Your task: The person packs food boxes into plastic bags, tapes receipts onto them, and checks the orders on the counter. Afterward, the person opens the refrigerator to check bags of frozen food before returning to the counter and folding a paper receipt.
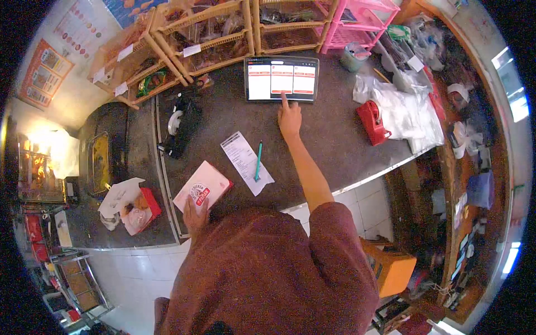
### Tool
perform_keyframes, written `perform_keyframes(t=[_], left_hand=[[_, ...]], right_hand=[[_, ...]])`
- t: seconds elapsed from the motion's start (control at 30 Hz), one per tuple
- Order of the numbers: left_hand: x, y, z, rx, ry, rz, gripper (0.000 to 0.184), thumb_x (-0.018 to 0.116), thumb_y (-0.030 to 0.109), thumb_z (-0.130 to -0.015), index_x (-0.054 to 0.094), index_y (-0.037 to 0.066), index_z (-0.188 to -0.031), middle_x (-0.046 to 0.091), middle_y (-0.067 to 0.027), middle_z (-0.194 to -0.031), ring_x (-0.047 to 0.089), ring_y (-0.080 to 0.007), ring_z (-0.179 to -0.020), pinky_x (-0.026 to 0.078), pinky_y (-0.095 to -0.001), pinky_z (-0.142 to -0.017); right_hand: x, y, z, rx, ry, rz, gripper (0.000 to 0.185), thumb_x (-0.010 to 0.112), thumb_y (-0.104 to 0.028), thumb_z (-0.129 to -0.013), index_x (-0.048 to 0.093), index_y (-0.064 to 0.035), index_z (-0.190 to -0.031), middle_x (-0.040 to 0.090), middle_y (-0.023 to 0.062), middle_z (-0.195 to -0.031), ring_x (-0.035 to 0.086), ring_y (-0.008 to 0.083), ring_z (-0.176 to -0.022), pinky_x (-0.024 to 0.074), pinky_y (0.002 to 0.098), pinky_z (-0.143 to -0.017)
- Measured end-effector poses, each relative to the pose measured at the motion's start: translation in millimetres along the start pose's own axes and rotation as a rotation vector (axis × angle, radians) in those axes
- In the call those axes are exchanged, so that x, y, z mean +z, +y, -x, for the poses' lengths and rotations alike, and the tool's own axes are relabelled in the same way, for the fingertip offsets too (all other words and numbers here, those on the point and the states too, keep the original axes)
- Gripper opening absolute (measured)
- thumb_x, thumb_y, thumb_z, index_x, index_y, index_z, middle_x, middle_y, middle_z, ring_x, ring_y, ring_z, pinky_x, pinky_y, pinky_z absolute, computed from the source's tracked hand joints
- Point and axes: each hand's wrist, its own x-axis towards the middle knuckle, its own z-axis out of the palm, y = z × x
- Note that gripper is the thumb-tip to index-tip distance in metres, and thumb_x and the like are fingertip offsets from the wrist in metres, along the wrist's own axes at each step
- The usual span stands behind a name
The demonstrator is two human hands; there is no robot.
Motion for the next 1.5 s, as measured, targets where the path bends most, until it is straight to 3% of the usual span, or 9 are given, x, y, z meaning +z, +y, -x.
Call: perform_keyframes(t=[0.3,0.5,0.6,0.77,1.0,1.1,1.2,1.27,1.5], left_hand=[[-6.0,21.2,-16.8,-0.105,0.017,0.156,0.041,0.062,0.031,-0.072,0.053,0.024,-0.112,0.029,-0.0242,-0.131,0.029,-0.0392,-0.12,0.023,-0.0495,-0.097],[-45.9,21.7,-66.0,-0.079,-0.086,0.086,0.047,0.069,0.033,-0.063,0.055,0.015,-0.105,0.022,-0.0276,-0.131,0.022,-0.0442,-0.119,0.017,-0.0564,-0.094],[-30.1,16.7,-70.6,-0.048,-0.07,0.2,0.048,0.068,0.032,-0.062,0.054,0.014,-0.105,0.023,-0.0283,-0.13,0.022,-0.0447,-0.119,0.016,-0.0567,-0.095],[-26.4,23.6,-68.6,-0.083,-0.075,0.124,0.052,0.067,0.031,-0.062,0.05,0.014,-0.108,0.022,-0.0283,-0.131,0.022,-0.0447,-0.119,0.017,-0.0559,-0.096],[-24.7,29.1,-70.5,-0.112,-0.058,0.101,0.051,0.064,0.036,-0.066,0.049,0.014,-0.109,0.02,-0.0273,-0.132,0.021,-0.0445,-0.12,0.015,-0.0576,-0.096],[-26.1,29.7,-68.3,-0.109,-0.052,0.099,0.049,0.064,0.035,-0.067,0.05,0.014,-0.108,0.02,-0.0274,-0.132,0.022,-0.0446,-0.119,0.016,-0.0575,-0.095],[-29.5,36.3,-68.8,-0.078,-0.015,0.152,0.045,0.066,0.028,-0.068,0.051,0.012,-0.108,0.023,-0.027,-0.13,0.025,-0.0438,-0.118,0.021,-0.0538,-0.096],[-38.4,43.5,-67.9,-0.055,0.067,0.3,0.043,0.067,0.021,-0.069,0.051,0.01,-0.108,0.027,-0.0257,-0.129,0.029,-0.0423,-0.116,0.025,-0.0501,-0.096],[-9.3,37.9,-41.0,-0.081,0.236,0.368,0.025,0.065,0.011,-0.071,0.057,0.002,-0.093,0.053,-0.0162,-0.097,0.051,-0.0337,-0.096,0.039,-0.0415,-0.083]], right_hand=[[12.1,18.7,-10.3,-0.036,-0.044,0.014,0.052,0.053,-0.019,-0.08,0.035,-0.0137,-0.128,0.047,0.0159,-0.084,0.05,0.0314,-0.075,0.0441,0.041,-0.064],[-117.9,138.8,-31.3,0.202,0.606,0.227,0.017,0.055,-0.014,-0.075,0.051,0.0,-0.084,0.051,0.0179,-0.088,0.049,0.0343,-0.081,0.0392,0.0435,-0.073],[-181.2,228.2,-2.0,0.614,0.394,0.674,0.039,0.045,-0.037,-0.082,0.06,-0.0014,-0.081,0.055,0.0195,-0.074,0.054,0.036,-0.071,0.0433,0.0451,-0.065],[-156.9,374.0,-2.2,0.718,-0.01,-0.083,0.045,0.048,-0.049,-0.079,0.063,-0.0072,-0.074,0.06,0.0167,-0.072,0.058,0.0328,-0.07,0.048,0.0431,-0.057],[-199.2,334.4,-3.3,1.263,-0.137,-0.895,0.033,0.061,-0.037,-0.074,0.058,-0.0042,-0.079,0.057,0.0087,-0.086,0.054,0.0234,-0.085,0.0478,0.0425,-0.066],[-207.0,322.3,49.7,0.824,0.056,-1.439,0.031,0.061,-0.036,-0.075,0.058,-0.0073,-0.086,0.056,0.0062,-0.088,0.053,0.023,-0.092,0.0481,0.0427,-0.065],[-182.4,346.7,75.1,1.048,0.108,-0.763,0.035,0.06,-0.04,-0.076,0.058,-0.0078,-0.09,0.057,0.0043,-0.092,0.056,0.0269,-0.09,0.0476,0.0433,-0.063],[-182.2,322.9,85.5,1.091,0.215,0.816,0.042,0.061,-0.044,-0.074,0.062,-0.0052,-0.088,0.06,0.0029,-0.082,0.058,0.0234,-0.073,0.0457,0.0383,-0.058],[-138.4,-4.4,90.5,0.507,-0.401,-0.739,0.035,0.054,-0.035,-0.082,0.066,-0.0037,-0.072,0.06,0.0038,-0.061,0.05,0.0118,-0.054,0.0412,0.0288,-0.052]])
